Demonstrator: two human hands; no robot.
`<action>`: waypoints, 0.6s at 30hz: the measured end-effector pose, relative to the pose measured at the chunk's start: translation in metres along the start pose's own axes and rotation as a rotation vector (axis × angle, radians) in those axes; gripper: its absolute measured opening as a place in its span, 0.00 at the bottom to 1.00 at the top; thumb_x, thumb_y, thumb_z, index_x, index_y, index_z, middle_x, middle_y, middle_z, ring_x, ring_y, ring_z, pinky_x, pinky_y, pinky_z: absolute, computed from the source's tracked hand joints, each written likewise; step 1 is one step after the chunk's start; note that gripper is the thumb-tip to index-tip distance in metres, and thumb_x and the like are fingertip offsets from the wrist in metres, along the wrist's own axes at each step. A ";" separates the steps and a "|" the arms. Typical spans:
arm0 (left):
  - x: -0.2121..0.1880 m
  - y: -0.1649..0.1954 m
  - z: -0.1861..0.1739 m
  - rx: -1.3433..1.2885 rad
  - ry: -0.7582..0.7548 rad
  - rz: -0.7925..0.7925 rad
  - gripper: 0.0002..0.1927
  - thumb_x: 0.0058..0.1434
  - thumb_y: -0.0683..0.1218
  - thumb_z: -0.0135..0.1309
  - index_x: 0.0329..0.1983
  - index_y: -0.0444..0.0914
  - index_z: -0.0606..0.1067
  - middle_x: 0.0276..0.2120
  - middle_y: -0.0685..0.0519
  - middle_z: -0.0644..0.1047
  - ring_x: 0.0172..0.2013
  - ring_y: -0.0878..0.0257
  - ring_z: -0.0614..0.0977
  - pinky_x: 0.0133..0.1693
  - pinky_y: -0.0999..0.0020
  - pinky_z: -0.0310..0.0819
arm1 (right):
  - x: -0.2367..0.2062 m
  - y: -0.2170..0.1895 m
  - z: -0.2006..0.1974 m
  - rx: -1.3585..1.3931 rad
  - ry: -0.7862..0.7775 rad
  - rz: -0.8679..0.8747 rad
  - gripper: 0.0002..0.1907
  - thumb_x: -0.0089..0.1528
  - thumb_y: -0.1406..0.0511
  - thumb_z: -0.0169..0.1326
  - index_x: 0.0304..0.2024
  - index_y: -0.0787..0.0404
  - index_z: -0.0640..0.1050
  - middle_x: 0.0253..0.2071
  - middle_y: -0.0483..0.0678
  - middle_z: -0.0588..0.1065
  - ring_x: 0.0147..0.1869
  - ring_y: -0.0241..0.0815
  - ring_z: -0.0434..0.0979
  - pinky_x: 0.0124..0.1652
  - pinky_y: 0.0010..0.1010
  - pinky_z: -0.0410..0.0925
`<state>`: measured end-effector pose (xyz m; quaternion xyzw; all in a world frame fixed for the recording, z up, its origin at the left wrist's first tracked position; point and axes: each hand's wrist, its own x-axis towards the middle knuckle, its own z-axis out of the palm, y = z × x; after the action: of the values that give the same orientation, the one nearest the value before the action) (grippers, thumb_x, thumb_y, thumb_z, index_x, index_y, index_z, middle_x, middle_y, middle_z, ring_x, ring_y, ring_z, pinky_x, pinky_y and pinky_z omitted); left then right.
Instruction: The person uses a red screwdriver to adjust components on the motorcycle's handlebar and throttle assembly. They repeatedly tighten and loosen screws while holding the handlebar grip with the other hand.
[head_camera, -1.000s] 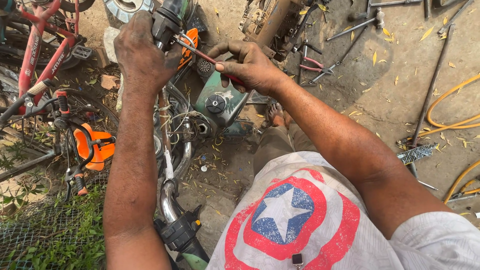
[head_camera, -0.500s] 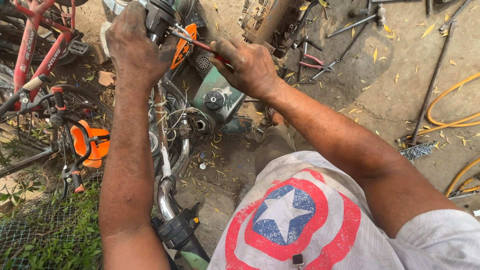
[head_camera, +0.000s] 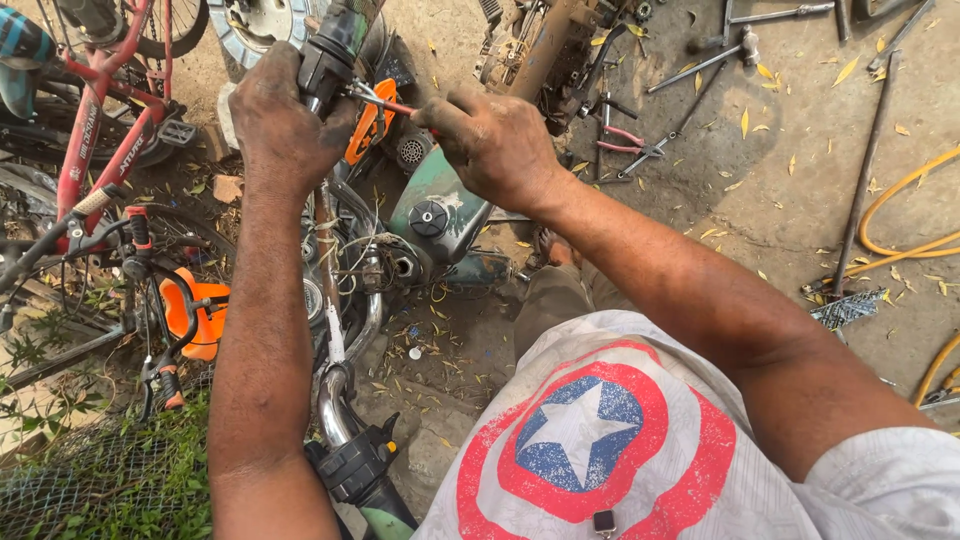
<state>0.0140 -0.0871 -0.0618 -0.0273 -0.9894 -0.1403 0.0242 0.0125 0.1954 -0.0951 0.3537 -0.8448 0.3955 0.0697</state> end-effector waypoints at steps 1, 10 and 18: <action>0.000 0.001 0.000 0.027 0.009 0.007 0.18 0.56 0.44 0.71 0.41 0.39 0.72 0.35 0.53 0.77 0.36 0.61 0.81 0.40 0.60 0.80 | 0.000 -0.004 -0.003 0.151 0.039 0.044 0.12 0.66 0.64 0.63 0.51 0.54 0.79 0.37 0.45 0.77 0.37 0.35 0.80 0.35 0.29 0.72; 0.001 0.003 -0.002 0.044 0.018 0.018 0.19 0.54 0.44 0.72 0.43 0.37 0.73 0.35 0.51 0.77 0.37 0.59 0.81 0.43 0.58 0.79 | 0.008 -0.008 -0.003 0.447 -0.078 0.369 0.09 0.64 0.64 0.62 0.46 0.56 0.80 0.33 0.49 0.78 0.32 0.39 0.74 0.31 0.33 0.66; 0.003 0.004 0.000 -0.017 0.039 0.023 0.17 0.56 0.42 0.70 0.43 0.38 0.74 0.34 0.53 0.77 0.36 0.62 0.81 0.43 0.60 0.80 | 0.007 -0.011 -0.007 1.276 -0.139 0.731 0.11 0.64 0.67 0.61 0.50 0.57 0.81 0.37 0.47 0.81 0.36 0.32 0.77 0.34 0.25 0.70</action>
<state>0.0117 -0.0829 -0.0600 -0.0360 -0.9872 -0.1487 0.0447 0.0137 0.1913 -0.0808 0.0456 -0.5169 0.7845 -0.3394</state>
